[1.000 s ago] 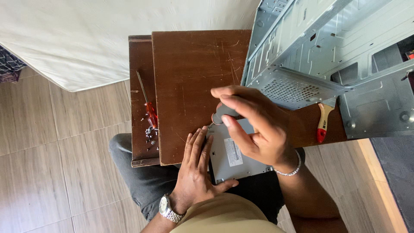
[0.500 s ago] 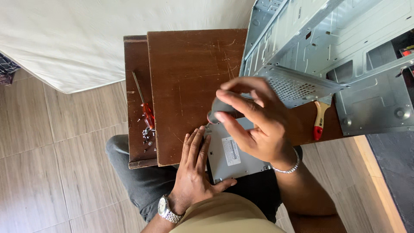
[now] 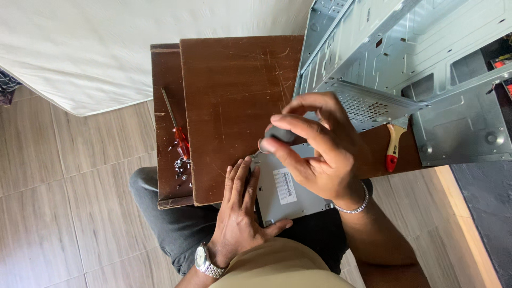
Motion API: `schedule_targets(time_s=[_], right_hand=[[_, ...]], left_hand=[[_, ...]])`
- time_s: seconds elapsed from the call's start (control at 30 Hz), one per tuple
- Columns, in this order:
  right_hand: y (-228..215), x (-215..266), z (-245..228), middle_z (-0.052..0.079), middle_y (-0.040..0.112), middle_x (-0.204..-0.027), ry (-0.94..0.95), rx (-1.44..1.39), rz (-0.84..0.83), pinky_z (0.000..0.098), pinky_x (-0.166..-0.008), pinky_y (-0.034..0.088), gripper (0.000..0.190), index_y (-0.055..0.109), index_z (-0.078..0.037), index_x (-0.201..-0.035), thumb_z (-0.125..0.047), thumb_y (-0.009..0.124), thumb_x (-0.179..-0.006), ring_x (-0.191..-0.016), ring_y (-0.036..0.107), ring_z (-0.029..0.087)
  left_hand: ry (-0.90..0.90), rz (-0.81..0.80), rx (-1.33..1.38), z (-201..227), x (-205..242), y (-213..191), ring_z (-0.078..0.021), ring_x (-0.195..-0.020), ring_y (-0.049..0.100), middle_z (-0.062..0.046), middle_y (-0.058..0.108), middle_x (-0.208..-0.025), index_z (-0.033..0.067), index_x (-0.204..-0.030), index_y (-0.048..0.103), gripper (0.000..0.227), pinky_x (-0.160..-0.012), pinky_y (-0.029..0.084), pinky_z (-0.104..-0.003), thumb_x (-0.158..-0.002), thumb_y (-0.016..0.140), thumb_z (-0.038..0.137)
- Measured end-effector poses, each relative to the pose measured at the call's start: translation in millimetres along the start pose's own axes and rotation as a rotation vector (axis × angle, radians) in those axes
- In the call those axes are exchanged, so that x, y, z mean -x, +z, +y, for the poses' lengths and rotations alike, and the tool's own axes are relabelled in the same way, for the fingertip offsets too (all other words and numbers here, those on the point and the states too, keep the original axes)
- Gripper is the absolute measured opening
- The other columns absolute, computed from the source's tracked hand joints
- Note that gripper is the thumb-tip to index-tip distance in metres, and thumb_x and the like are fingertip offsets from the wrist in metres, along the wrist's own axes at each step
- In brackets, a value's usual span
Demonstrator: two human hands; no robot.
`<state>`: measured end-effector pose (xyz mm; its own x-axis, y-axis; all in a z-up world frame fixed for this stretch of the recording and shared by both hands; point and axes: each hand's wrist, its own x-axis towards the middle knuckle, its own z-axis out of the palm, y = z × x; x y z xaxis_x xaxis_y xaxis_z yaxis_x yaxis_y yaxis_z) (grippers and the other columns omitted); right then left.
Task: The person removes a disk drive from a computer case, unscrews the metal housing of the drive, and uses a brush to clean the internal tray and laser assembly before manipulating small components inside with a screwdriver.
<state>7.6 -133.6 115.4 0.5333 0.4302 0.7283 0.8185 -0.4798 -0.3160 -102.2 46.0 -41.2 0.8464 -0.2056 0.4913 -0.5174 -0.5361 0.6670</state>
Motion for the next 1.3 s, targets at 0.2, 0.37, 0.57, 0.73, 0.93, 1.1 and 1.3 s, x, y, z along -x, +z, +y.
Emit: schedule_targets(time_s=[0.2, 0.37, 0.57, 0.73, 0.93, 1.1, 1.3], right_hand=[[2, -6, -2, 0.025, 0.063, -0.142, 0.006, -0.097, -0.037, 0.043, -0.102, 0.068, 0.045, 0.067, -0.001, -0.142, -0.029, 0.083, -0.111, -0.126, 0.069, 0.037], [1, -12, -9, 0.034, 0.069, -0.143, 0.022, -0.201, -0.049, 0.055, -0.118, 0.067, 0.026, 0.062, 0.012, -0.138, -0.002, 0.061, -0.117, -0.135, 0.075, 0.05], [0, -5, -10, 0.028, 0.068, -0.136, 0.072, -0.177, -0.023, 0.0437, -0.105, 0.068, 0.027, 0.067, 0.004, -0.136, -0.008, 0.071, -0.113, -0.119, 0.076, 0.037], [2, -15, -11, 0.022, 0.068, -0.132, -0.014, -0.026, 0.001, 0.0515, -0.111, 0.056, 0.045, 0.069, 0.002, -0.127, -0.035, 0.083, -0.106, -0.12, 0.067, 0.039], [3, -9, -7, 0.033, 0.067, -0.155, 0.029, -0.125, -0.051, 0.0541, -0.118, 0.055, 0.026, 0.064, 0.008, -0.136, -0.007, 0.059, -0.116, -0.131, 0.074, 0.044], [3, -9, -9, 0.026, 0.078, -0.136, 0.091, -0.221, -0.001, 0.0446, -0.109, 0.07, 0.028, 0.068, 0.01, -0.14, -0.002, 0.066, -0.114, -0.121, 0.082, 0.038], [8, -2, 2, 0.021, 0.068, -0.134, 0.04, -0.117, 0.009, 0.0404, -0.101, 0.068, 0.036, 0.071, 0.0, -0.14, -0.006, 0.089, -0.109, -0.12, 0.073, 0.033]], left_hand=[[0.002, -0.018, -0.002, -3, 1, 1, -0.0613, -0.167, 0.036, -0.039, 0.034, -0.177, -0.0044, -0.168, 0.039, 0.122, -0.139, 0.027, -0.079, -0.086, 0.095, 0.066], [-0.005, 0.001, 0.008, 1, 0, 0, -0.0599, -0.169, 0.037, -0.037, 0.035, -0.178, -0.0008, -0.172, 0.034, 0.121, -0.141, 0.027, -0.078, -0.09, 0.093, 0.065], [-0.007, -0.02, -0.006, -2, 2, 1, -0.0586, -0.169, 0.036, -0.038, 0.034, -0.179, -0.0004, -0.172, 0.034, 0.124, -0.141, 0.025, -0.076, -0.087, 0.094, 0.067], [-0.008, -0.016, -0.005, 2, -1, -1, -0.0593, -0.167, 0.038, -0.038, 0.038, -0.176, -0.005, -0.17, 0.037, 0.121, -0.14, 0.028, -0.077, -0.088, 0.092, 0.066], [0.011, 0.008, -0.001, -1, 1, 0, -0.0586, -0.169, 0.038, -0.037, 0.036, -0.178, -0.0007, -0.173, 0.032, 0.121, -0.141, 0.027, -0.078, -0.091, 0.088, 0.069], [0.018, -0.004, -0.017, -3, 3, 2, -0.0566, -0.17, 0.037, -0.036, 0.035, -0.179, -0.0002, -0.174, 0.031, 0.124, -0.141, 0.026, -0.077, -0.09, 0.092, 0.068], [0.03, 0.006, -0.01, -1, 1, 0, -0.058, -0.169, 0.037, -0.038, 0.036, -0.177, -0.0014, -0.172, 0.033, 0.12, -0.14, 0.027, -0.078, -0.091, 0.091, 0.066]])
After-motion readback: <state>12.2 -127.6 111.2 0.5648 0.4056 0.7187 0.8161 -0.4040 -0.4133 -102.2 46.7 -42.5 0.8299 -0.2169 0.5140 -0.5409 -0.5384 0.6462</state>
